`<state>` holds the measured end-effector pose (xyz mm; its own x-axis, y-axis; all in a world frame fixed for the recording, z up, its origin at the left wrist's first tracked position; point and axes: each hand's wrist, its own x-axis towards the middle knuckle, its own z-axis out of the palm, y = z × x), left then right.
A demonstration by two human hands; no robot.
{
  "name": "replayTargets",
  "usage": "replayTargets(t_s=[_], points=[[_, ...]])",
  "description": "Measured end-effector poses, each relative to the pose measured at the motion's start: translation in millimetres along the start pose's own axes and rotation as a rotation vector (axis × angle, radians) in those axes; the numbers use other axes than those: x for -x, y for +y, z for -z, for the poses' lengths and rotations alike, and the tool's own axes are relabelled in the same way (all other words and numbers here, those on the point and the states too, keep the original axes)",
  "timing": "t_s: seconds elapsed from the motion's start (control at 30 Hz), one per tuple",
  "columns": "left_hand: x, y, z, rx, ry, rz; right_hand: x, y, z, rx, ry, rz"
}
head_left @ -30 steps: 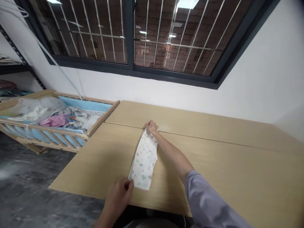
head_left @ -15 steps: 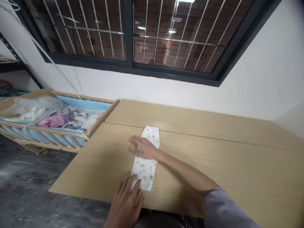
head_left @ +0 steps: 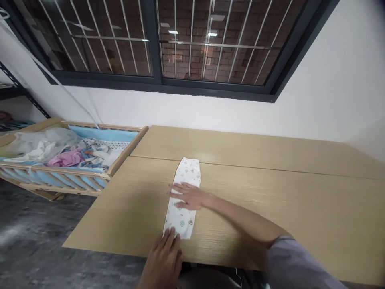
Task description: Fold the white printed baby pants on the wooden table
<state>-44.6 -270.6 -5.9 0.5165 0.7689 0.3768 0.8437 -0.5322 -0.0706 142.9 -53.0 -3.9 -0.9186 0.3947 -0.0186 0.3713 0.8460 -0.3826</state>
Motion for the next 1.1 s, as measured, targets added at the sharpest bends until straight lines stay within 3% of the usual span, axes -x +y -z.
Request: replayTargets(t_s=[0.27, 0.37, 0.43, 0.53, 0.67, 0.83, 0.97, 1.1], points=[[0.7, 0.7, -0.2, 0.023, -0.069, 0.023, -22.7, 107.9, 36.2, 0.116, 0.073, -0.250], [2.4, 1.6, -2.3, 0.018, -0.064, 0.030, -25.2, 127.1, 48.6, 0.147, 0.060, -0.272], [3.8, 1.8, -2.8, 0.007, -0.047, 0.023, -25.8, 127.5, 52.2, 0.167, 0.078, -0.268], [3.5, -0.7, -1.3, 0.012, -0.005, 0.016, -20.9, 104.5, 49.4, 0.150, 0.207, -0.269], [-6.9, -12.5, 4.0, 0.096, 0.046, 0.045, 7.3, 32.9, 37.1, 0.044, 0.401, -0.183], [-19.4, -26.3, 11.2, 0.230, 0.036, 0.049, 69.3, -71.0, 17.7, -0.134, 0.173, 0.089], [-5.2, -22.1, 12.0, 0.264, 0.033, -0.070, 115.5, -119.2, -17.6, -0.020, 0.213, -0.005], [16.8, -15.2, 6.7, 0.276, -0.006, -0.209, 139.7, -136.3, -70.7, 0.101, 0.395, -0.052]])
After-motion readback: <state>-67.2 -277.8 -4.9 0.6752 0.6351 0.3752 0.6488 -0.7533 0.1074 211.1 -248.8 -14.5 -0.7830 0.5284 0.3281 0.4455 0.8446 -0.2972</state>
